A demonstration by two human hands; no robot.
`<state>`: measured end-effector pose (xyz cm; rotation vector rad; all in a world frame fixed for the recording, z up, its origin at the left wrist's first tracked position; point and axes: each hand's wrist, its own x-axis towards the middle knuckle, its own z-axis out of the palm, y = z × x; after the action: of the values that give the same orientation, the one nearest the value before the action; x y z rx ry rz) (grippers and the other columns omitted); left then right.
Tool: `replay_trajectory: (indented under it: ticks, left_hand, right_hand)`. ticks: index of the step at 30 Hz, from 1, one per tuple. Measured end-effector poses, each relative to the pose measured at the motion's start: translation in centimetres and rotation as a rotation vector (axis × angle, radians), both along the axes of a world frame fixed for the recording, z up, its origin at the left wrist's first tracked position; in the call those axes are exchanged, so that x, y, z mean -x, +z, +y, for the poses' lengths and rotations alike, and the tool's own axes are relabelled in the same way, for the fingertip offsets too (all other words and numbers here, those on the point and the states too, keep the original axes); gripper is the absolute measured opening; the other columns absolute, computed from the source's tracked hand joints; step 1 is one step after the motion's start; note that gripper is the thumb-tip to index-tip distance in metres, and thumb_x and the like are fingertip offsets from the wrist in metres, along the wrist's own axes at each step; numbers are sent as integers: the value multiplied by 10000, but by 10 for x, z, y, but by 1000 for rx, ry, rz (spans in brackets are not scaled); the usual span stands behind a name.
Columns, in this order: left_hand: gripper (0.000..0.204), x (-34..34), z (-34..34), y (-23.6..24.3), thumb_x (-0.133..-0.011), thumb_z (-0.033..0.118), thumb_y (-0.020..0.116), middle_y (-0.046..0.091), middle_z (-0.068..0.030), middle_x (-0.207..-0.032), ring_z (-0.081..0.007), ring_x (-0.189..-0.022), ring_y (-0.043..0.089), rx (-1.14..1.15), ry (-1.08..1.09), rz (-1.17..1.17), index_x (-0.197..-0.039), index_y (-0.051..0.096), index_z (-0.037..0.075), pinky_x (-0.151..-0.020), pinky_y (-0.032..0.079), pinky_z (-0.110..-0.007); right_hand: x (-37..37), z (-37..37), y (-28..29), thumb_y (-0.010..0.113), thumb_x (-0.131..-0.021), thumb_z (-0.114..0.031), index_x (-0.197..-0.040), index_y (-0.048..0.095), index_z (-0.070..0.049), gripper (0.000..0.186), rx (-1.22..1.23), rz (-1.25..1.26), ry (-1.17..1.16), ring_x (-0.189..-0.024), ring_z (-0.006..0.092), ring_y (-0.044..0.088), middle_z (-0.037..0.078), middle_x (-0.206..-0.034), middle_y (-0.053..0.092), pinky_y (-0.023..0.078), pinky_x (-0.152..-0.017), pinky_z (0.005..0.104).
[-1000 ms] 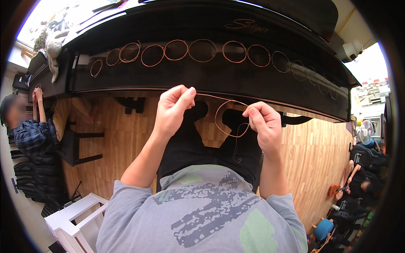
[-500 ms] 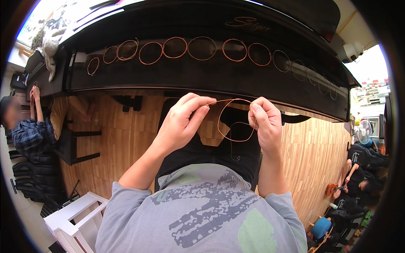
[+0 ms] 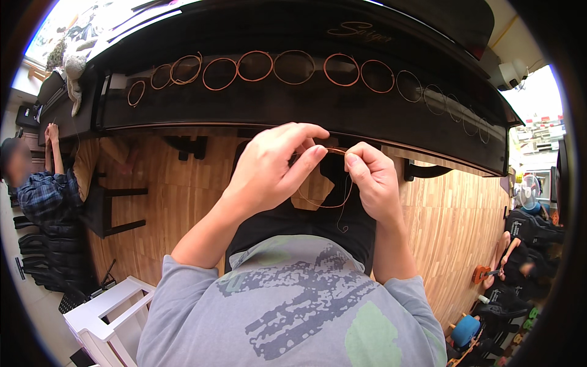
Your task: The person shapes copper wire into circular loops by hand, bending and twisting the ends to secure the shape. They place each completed loop on the piano lid alongside others.
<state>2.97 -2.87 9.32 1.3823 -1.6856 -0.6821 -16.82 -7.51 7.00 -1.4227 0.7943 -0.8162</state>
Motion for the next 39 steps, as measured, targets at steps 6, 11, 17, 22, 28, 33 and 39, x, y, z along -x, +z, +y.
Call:
replay_trajectory:
  ticks: [6,11,17,22,28,33,39]
  left_hand:
    - [191,7,-4,-9,-948,161,536,547,-41,-632,-118,-546,488,-160,-50,128,-909,641,6,-522,399,-264]
    - [221,5,-4,-13,-940,188,565,584,-69,-613,-97,-500,473,-198,-54,153,-883,642,-11,-487,378,-263]
    - [169,7,-2,-17,-910,142,630,561,14,-599,-5,-514,415,-271,-26,335,-886,663,-22,-462,319,-204]
    - [123,5,0,-22,-912,69,625,648,11,-768,8,-628,494,-189,8,451,-969,687,-20,-517,359,-151]
    - [117,4,1,-19,-907,68,636,650,6,-752,7,-631,503,-170,20,452,-955,690,-24,-515,365,-142]
    - [84,9,-2,-18,-899,43,633,592,37,-678,23,-585,457,-26,91,299,-922,671,-28,-484,326,-140]
    - [74,13,0,-16,-900,40,609,576,35,-674,12,-566,423,-40,109,291,-869,630,-23,-486,321,-157]
  right_hand:
    - [2,-1,2,542,-943,-133,-796,568,-40,176,-25,7,4,-605,10,366,-69,-667,450,307,-525,194]
    - [11,-4,1,575,-935,-148,-799,587,-29,181,-67,56,67,-574,-3,352,-79,-640,453,283,-493,189]
    - [9,-3,5,618,-922,-148,-838,626,-10,162,-106,66,113,-566,-12,358,-84,-635,471,277,-480,184]
    - [13,-9,2,611,-929,-133,-891,654,2,147,-9,2,47,-584,-10,382,-66,-682,540,284,-496,167]
    - [20,-10,6,583,-949,-151,-903,659,-2,174,-92,-13,63,-613,-4,394,-57,-711,549,301,-522,167]
    - [8,-1,12,581,-949,-165,-1013,638,-27,163,-154,-26,173,-644,-4,394,-65,-722,504,316,-543,169]
    - [0,2,5,590,-937,-137,-1001,644,-22,142,-32,45,56,-643,6,445,-44,-788,567,359,-558,171]
